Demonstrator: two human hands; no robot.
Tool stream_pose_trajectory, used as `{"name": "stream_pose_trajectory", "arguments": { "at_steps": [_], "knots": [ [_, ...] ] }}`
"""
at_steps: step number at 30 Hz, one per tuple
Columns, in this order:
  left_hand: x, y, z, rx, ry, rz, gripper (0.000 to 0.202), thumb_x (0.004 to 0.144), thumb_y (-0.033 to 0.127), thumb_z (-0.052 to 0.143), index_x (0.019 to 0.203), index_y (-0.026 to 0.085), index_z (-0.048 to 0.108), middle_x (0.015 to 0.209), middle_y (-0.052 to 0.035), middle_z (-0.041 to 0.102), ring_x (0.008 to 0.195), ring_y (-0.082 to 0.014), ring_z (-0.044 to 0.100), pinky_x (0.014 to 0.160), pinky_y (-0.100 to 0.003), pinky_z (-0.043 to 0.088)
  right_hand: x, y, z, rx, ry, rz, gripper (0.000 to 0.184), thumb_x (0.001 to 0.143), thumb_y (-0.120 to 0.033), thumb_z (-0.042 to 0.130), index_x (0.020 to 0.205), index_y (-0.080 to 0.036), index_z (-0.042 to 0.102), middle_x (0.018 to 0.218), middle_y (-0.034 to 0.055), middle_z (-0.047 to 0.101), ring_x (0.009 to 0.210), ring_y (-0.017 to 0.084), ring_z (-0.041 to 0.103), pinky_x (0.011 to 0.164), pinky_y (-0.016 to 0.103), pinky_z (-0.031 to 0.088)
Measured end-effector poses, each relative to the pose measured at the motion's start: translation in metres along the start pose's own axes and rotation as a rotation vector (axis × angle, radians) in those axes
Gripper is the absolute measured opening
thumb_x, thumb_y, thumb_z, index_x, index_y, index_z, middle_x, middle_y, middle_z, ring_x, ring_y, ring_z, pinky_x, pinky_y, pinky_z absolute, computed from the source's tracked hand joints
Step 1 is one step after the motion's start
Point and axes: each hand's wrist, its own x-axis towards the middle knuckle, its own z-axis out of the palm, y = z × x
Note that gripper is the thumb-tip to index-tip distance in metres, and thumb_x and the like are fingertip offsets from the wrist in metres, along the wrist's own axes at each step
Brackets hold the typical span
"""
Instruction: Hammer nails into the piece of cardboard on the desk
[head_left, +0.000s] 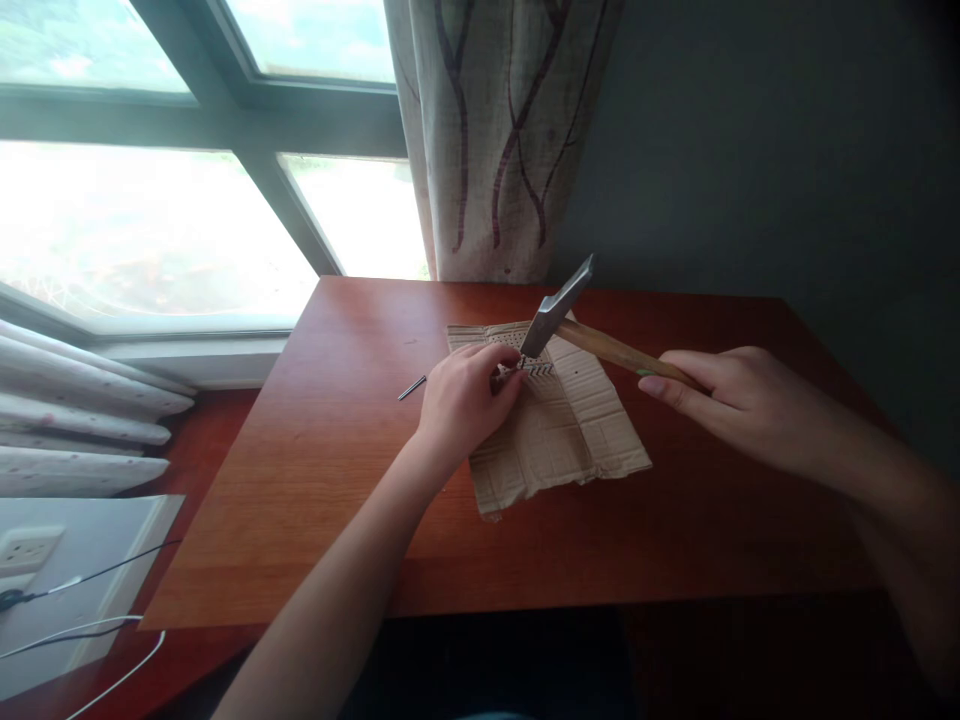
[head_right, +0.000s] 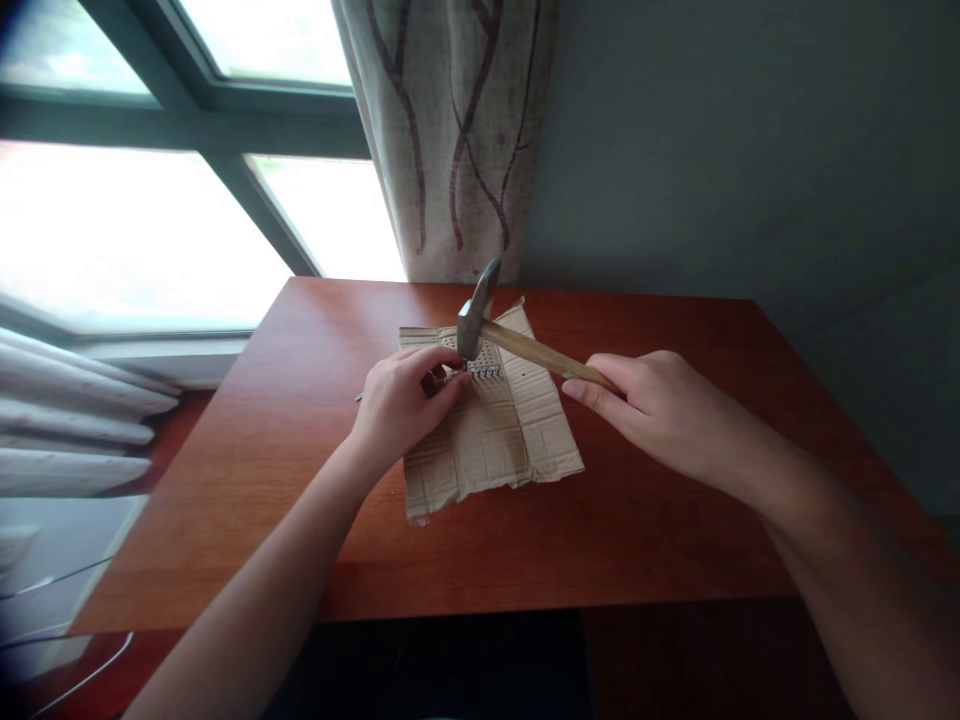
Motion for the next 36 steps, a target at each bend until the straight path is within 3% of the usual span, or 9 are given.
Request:
{"name": "stream_pose_trajectory", "arguments": {
  "at_steps": [3,6,14,22,27,31,36],
  "knots": [
    [-0.002,0.000,-0.002,0.067,-0.014,0.075,0.023,0.086,0.036,0.073,0.105,0.023,0.071,0.109,-0.0046,0.076,0.105,-0.0273,0.064,0.093,-0.042,0.050,-0.001,0.001,0.000,-0.004,0.009,0.002,0.054,0.097,-0.067,0.044,0.066,-0.022,0.048,0.052,-0.0031,0.045,0.048,0.013,0.043,0.051,0.030,0.027],
    [-0.003,0.001,-0.003,0.121,-0.064,0.093,0.026,0.084,0.041,0.076,0.104,0.026,0.071,0.120,-0.0036,0.073,0.113,-0.0301,0.059,0.101,-0.048,0.046,-0.002,0.001,-0.001,-0.003,0.021,0.000,0.054,0.097,-0.067,0.044,0.067,-0.023,0.048,0.051,-0.0033,0.044,0.047,0.013,0.042,0.050,0.030,0.027],
    [-0.004,0.000,-0.001,0.153,-0.098,0.040,0.029,0.082,0.045,0.078,0.105,0.028,0.070,0.126,-0.0028,0.070,0.117,-0.0309,0.057,0.099,-0.050,0.040,-0.007,-0.002,-0.008,-0.049,-0.006,0.018,0.057,0.096,-0.071,0.040,0.068,-0.023,0.049,0.053,-0.0031,0.044,0.048,0.013,0.044,0.052,0.031,0.029],
    [-0.004,0.001,-0.001,0.157,-0.105,0.038,0.028,0.084,0.045,0.076,0.105,0.027,0.069,0.128,-0.0032,0.069,0.118,-0.0313,0.057,0.101,-0.050,0.039,-0.006,-0.005,-0.002,-0.037,-0.064,0.021,0.056,0.097,-0.070,0.040,0.069,-0.022,0.049,0.056,-0.0028,0.047,0.051,0.014,0.046,0.055,0.032,0.030],
    [-0.004,0.001,0.000,0.148,-0.111,0.042,0.029,0.084,0.046,0.076,0.106,0.028,0.069,0.127,-0.0034,0.069,0.119,-0.0316,0.057,0.102,-0.050,0.039,-0.003,-0.006,-0.003,-0.053,0.001,0.035,0.057,0.096,-0.071,0.040,0.068,-0.022,0.047,0.052,-0.0035,0.044,0.049,0.013,0.042,0.053,0.032,0.027],
    [-0.005,0.000,0.000,0.145,-0.105,0.038,0.028,0.084,0.046,0.076,0.106,0.028,0.070,0.127,-0.0030,0.069,0.118,-0.0311,0.057,0.101,-0.050,0.039,-0.001,-0.007,0.000,-0.043,-0.052,0.024,0.055,0.097,-0.069,0.041,0.068,-0.022,0.049,0.055,-0.0020,0.049,0.052,0.015,0.046,0.056,0.032,0.029],
    [-0.005,0.000,0.000,0.147,-0.107,0.036,0.028,0.084,0.046,0.076,0.105,0.028,0.070,0.127,-0.0023,0.069,0.118,-0.0314,0.057,0.101,-0.051,0.039,-0.003,-0.006,0.004,-0.056,-0.014,0.023,0.053,0.098,-0.067,0.042,0.069,-0.023,0.048,0.054,-0.0031,0.046,0.049,0.014,0.044,0.054,0.032,0.029]
  ]
}}
